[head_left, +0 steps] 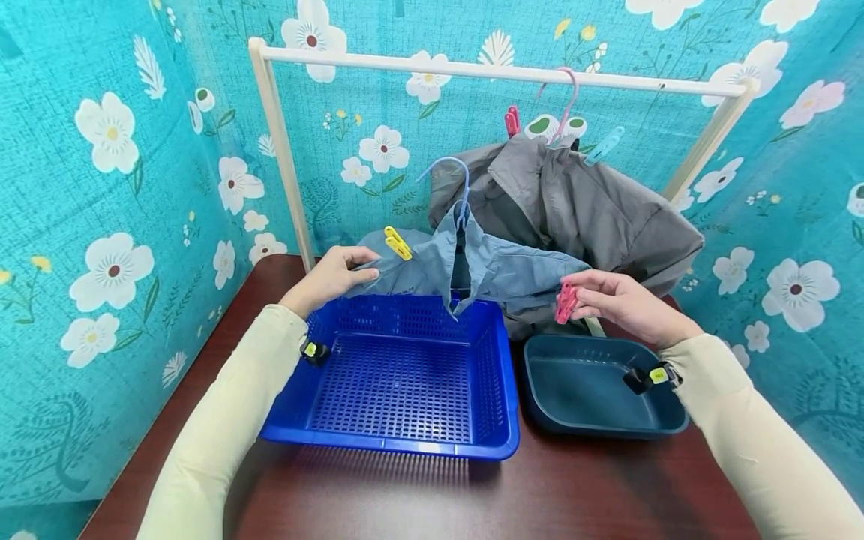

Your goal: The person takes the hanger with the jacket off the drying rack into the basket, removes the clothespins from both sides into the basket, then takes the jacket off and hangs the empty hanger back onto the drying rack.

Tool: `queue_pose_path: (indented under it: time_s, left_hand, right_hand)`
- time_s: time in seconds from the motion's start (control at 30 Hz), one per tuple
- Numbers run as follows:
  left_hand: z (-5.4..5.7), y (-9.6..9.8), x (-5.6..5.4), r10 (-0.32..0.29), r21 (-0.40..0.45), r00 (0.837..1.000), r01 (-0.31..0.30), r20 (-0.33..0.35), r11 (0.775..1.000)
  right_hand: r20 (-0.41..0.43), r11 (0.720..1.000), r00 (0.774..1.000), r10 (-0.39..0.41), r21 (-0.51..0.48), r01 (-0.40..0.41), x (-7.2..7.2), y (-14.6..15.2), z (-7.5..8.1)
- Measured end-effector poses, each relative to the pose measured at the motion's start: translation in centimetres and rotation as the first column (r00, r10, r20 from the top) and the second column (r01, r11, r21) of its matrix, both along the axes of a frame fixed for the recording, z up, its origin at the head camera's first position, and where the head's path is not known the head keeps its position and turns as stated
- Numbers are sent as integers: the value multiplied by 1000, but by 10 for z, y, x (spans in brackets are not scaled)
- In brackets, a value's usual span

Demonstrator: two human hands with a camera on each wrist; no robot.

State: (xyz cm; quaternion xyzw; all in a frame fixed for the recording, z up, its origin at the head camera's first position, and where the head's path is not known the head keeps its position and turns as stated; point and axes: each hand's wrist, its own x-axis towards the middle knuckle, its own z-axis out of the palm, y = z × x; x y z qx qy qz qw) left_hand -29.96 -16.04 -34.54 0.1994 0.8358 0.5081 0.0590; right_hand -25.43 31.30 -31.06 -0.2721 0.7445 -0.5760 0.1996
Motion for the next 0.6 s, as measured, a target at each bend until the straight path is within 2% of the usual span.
queue_pose_path:
  time_s: [0.17, 0.3, 0.43, 0.6]
  left_hand:
    - [0, 0, -1, 3, 8, 1000, -3, 9, 1000]
    - [0, 0, -2, 4, 22, 1000, -4, 11, 1000]
    - [0, -1, -2, 12, 25, 1000, -12, 7, 1000]
    - [-2, -2, -2, 15, 34, 1000, -15, 1, 999]
  right_hand:
    - [69, 988, 997, -26, 153, 15, 3, 4, -10]
    - [122, 972, 992, -13, 236, -16, 3, 5, -19]
    - [155, 963, 988, 26, 262, -67, 1, 4, -31]
    - [188, 962, 978, 90, 236, -134, -2, 2, -44]
